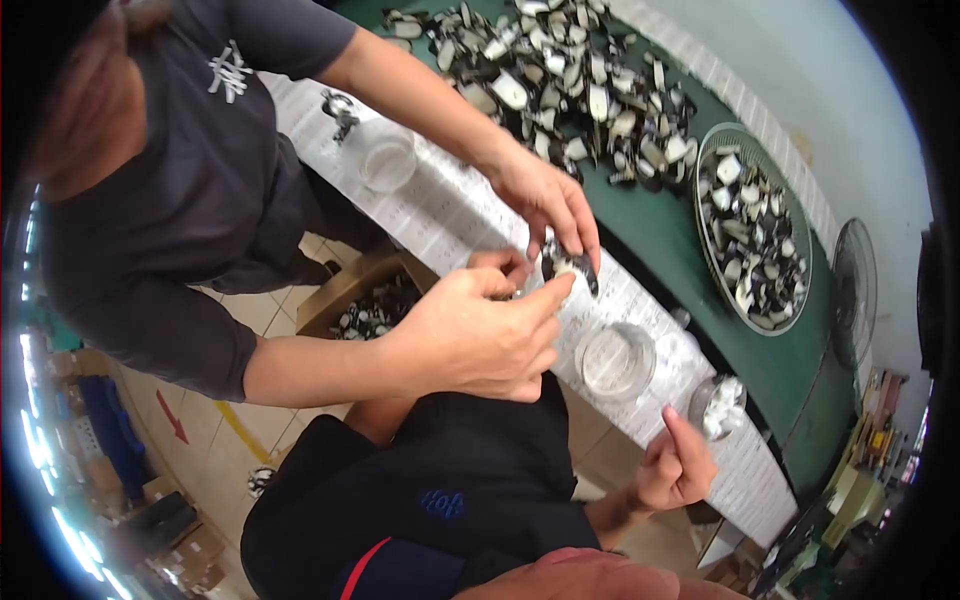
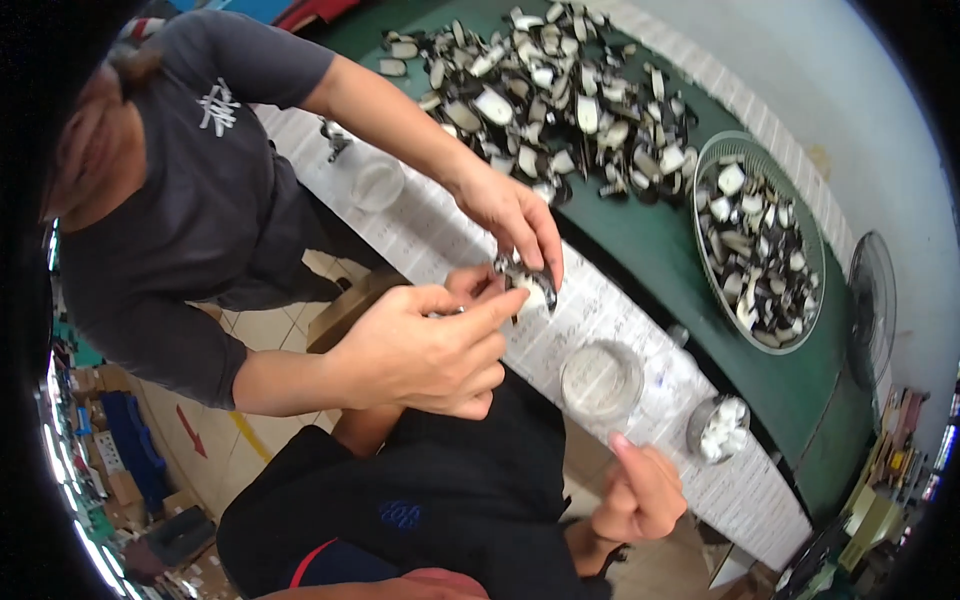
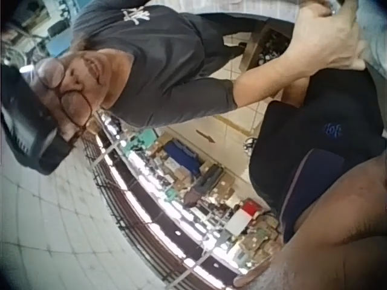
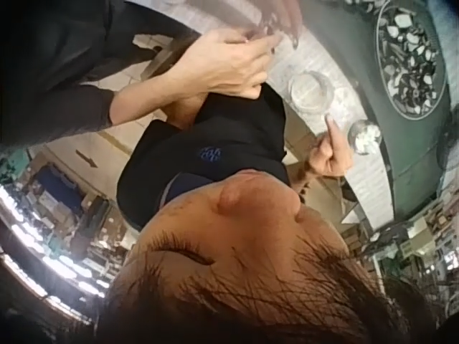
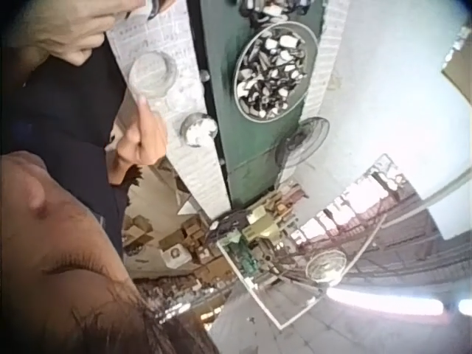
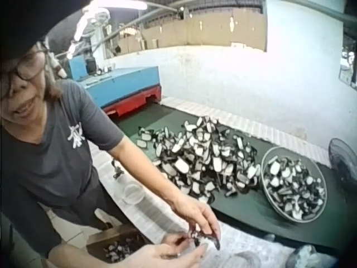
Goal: Assembling small components onto a shoe upper at a manufacturing workstation.
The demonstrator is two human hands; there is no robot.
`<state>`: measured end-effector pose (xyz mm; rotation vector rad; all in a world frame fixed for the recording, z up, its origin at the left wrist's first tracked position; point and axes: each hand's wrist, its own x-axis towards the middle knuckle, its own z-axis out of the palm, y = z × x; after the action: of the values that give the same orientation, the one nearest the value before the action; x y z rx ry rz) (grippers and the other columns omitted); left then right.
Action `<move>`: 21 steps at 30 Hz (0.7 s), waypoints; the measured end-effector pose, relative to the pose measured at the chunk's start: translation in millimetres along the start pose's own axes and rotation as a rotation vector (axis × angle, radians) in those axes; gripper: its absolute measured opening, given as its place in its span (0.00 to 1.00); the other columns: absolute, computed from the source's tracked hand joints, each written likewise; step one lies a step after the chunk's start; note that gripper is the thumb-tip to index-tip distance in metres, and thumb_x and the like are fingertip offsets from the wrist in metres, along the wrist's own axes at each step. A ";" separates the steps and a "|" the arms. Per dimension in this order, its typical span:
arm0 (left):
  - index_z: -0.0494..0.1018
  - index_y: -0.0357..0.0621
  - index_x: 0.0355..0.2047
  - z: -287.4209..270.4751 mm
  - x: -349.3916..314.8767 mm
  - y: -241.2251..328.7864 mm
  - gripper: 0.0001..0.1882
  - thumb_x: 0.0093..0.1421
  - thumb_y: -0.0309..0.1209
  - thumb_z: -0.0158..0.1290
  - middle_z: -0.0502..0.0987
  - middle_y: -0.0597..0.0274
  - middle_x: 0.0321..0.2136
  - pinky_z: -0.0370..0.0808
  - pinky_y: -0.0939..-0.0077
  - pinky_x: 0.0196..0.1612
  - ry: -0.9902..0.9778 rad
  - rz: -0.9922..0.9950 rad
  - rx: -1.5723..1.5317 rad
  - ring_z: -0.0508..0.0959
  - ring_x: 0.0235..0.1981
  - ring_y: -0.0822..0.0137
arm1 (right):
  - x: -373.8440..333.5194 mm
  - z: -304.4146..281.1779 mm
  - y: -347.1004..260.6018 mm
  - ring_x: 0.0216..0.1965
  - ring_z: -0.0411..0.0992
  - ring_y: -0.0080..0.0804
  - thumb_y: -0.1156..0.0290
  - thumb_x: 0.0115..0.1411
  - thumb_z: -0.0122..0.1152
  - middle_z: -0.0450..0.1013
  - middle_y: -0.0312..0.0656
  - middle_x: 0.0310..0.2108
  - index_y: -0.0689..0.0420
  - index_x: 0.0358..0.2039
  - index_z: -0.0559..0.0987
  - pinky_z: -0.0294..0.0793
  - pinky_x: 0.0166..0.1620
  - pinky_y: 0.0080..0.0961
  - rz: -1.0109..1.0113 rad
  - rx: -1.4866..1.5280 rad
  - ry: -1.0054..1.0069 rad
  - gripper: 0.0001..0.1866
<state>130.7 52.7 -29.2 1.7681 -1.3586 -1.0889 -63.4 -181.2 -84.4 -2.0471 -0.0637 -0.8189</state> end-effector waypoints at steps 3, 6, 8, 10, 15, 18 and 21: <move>0.75 0.45 0.31 16.5 -3.8 -7.9 0.16 0.61 0.43 0.45 0.76 0.61 0.39 0.65 0.69 0.56 0.058 0.016 -0.002 0.65 0.58 0.58 | -53.8 -28.6 34.7 0.16 0.53 0.13 0.80 0.56 0.44 0.60 0.28 0.14 0.67 0.43 0.82 0.48 0.21 0.17 0.252 -0.125 0.112 0.20; 0.73 0.45 0.29 34.7 -13.0 -18.9 0.15 0.61 0.43 0.45 0.74 0.62 0.37 0.63 0.70 0.53 0.149 0.046 -0.023 0.64 0.54 0.60 | -91.7 -47.5 80.3 0.17 0.50 0.12 0.79 0.58 0.44 0.57 0.26 0.15 0.65 0.45 0.82 0.47 0.21 0.16 0.396 -0.303 0.176 0.20; 0.73 0.45 0.28 43.8 -17.2 -31.6 0.15 0.61 0.42 0.45 0.73 0.62 0.35 0.62 0.70 0.50 0.196 0.080 -0.056 0.64 0.52 0.61 | -124.3 -61.1 127.9 0.17 0.50 0.13 0.81 0.58 0.44 0.58 0.26 0.16 0.62 0.45 0.83 0.47 0.21 0.18 0.395 -0.365 0.211 0.20; 0.72 0.45 0.27 60.3 -23.4 -39.9 0.15 0.61 0.42 0.45 0.72 0.63 0.34 0.61 0.71 0.48 0.253 0.092 -0.121 0.63 0.49 0.62 | -134.8 -64.3 137.4 0.17 0.53 0.15 0.82 0.57 0.43 0.63 0.30 0.17 0.63 0.44 0.83 0.50 0.21 0.19 0.411 -0.390 0.175 0.20; 0.70 0.44 0.25 82.3 2.5 -59.4 0.14 0.61 0.40 0.46 0.69 0.64 0.30 0.59 0.73 0.43 0.405 0.132 -0.228 0.61 0.43 0.64 | -153.0 -55.0 164.5 0.17 0.57 0.19 0.83 0.54 0.44 0.69 0.38 0.19 0.63 0.42 0.83 0.55 0.21 0.21 0.278 -0.323 0.183 0.21; 0.68 0.44 0.23 82.2 12.2 -79.0 0.14 0.60 0.40 0.46 0.67 0.65 0.28 0.58 0.74 0.40 0.501 0.145 -0.296 0.60 0.39 0.66 | -160.0 -46.1 172.9 0.16 0.57 0.20 0.83 0.52 0.44 0.69 0.39 0.18 0.63 0.42 0.84 0.56 0.21 0.22 0.213 -0.310 0.194 0.21; 0.67 0.44 0.21 93.6 28.8 -96.2 0.14 0.60 0.39 0.46 0.66 0.66 0.25 0.56 0.74 0.37 0.570 0.161 -0.367 0.59 0.35 0.67 | -166.1 -46.9 171.5 0.17 0.57 0.19 0.81 0.54 0.44 0.67 0.36 0.19 0.64 0.43 0.83 0.56 0.22 0.20 0.218 -0.307 0.216 0.21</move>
<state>91.6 48.6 -160.7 1.5060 -0.8679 -0.6236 -158.8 -276.0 -287.1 -2.1851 0.4222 -0.9504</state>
